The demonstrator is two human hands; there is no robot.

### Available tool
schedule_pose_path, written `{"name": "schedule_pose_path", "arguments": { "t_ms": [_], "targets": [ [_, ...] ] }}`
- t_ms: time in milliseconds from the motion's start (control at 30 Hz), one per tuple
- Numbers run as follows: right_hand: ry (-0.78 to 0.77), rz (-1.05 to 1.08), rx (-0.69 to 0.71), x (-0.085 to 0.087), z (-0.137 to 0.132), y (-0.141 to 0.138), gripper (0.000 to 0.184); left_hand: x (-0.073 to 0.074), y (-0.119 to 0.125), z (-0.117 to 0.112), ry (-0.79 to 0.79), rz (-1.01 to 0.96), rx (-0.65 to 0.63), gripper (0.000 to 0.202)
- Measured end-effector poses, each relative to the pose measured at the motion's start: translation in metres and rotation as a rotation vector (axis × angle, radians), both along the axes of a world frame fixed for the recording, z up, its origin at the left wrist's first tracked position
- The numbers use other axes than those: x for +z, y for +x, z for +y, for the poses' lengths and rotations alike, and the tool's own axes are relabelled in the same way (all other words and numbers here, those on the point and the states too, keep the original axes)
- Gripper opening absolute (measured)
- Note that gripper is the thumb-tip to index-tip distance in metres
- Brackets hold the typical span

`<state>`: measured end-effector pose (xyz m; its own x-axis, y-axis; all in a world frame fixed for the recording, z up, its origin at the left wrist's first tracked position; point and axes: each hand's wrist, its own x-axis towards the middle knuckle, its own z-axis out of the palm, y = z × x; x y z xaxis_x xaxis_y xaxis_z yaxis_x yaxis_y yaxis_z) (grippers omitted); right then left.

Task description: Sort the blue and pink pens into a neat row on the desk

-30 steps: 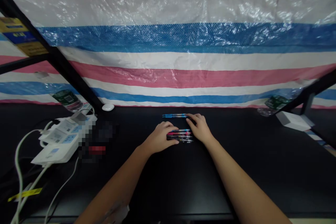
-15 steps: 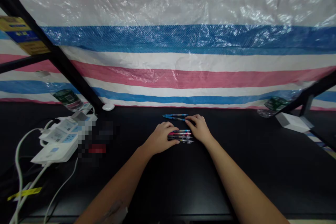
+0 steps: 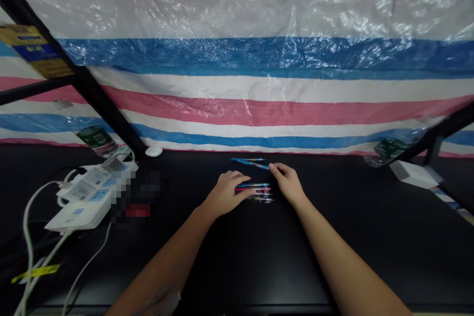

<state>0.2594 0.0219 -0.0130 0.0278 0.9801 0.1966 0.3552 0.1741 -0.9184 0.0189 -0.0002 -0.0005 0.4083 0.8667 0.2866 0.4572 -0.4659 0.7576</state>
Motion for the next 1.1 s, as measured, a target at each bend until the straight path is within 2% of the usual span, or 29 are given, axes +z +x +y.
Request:
{"name": "schedule_pose_path", "arguments": {
  "t_ms": [67, 133, 233, 333, 467, 633, 833, 933, 1033, 1100],
  "targets": [
    [0.0, 0.076, 0.017, 0.005, -0.004, -0.002, 0.042, 0.001, 0.0, 0.004, -0.092, -0.232, 0.099, 0.031],
    [0.001, 0.134, 0.039, 0.009, -0.007, -0.004, 0.045, 0.001, 0.0, 0.008, -0.207, -0.476, 0.169, 0.032],
    [-0.028, 0.222, 0.081, 0.011, -0.01, -0.008, 0.047, 0.003, 0.0, 0.01, -0.319, -0.734, 0.184, 0.037],
    [-0.096, 0.317, 0.116, 0.011, -0.013, -0.013, 0.049, 0.004, 0.002, 0.01, -0.373, -0.878, 0.178, 0.033],
    [-0.166, 0.391, 0.149, 0.012, -0.016, -0.018, 0.053, 0.001, 0.003, 0.009, -0.396, -0.945, 0.168, 0.029],
    [-0.22, 0.459, 0.21, 0.012, -0.019, -0.024, 0.045, -0.005, 0.002, 0.012, -0.347, -0.961, 0.271, 0.026],
    [-0.107, 0.303, 0.251, 0.017, -0.028, -0.033, 0.036, -0.004, 0.003, 0.015, -0.384, -1.101, 0.346, 0.026],
    [-0.061, 0.285, 0.198, 0.022, -0.032, -0.035, 0.037, -0.002, 0.004, 0.015, -0.417, -1.18, 0.288, 0.025],
    [-0.135, 0.359, 0.201, 0.023, -0.031, -0.035, 0.036, 0.0, 0.007, 0.012, -0.451, -1.171, 0.173, 0.024],
    [-0.178, 0.393, 0.211, 0.022, -0.03, -0.034, 0.038, 0.001, 0.009, 0.01, -0.458, -1.119, 0.15, 0.026]
  ]
}}
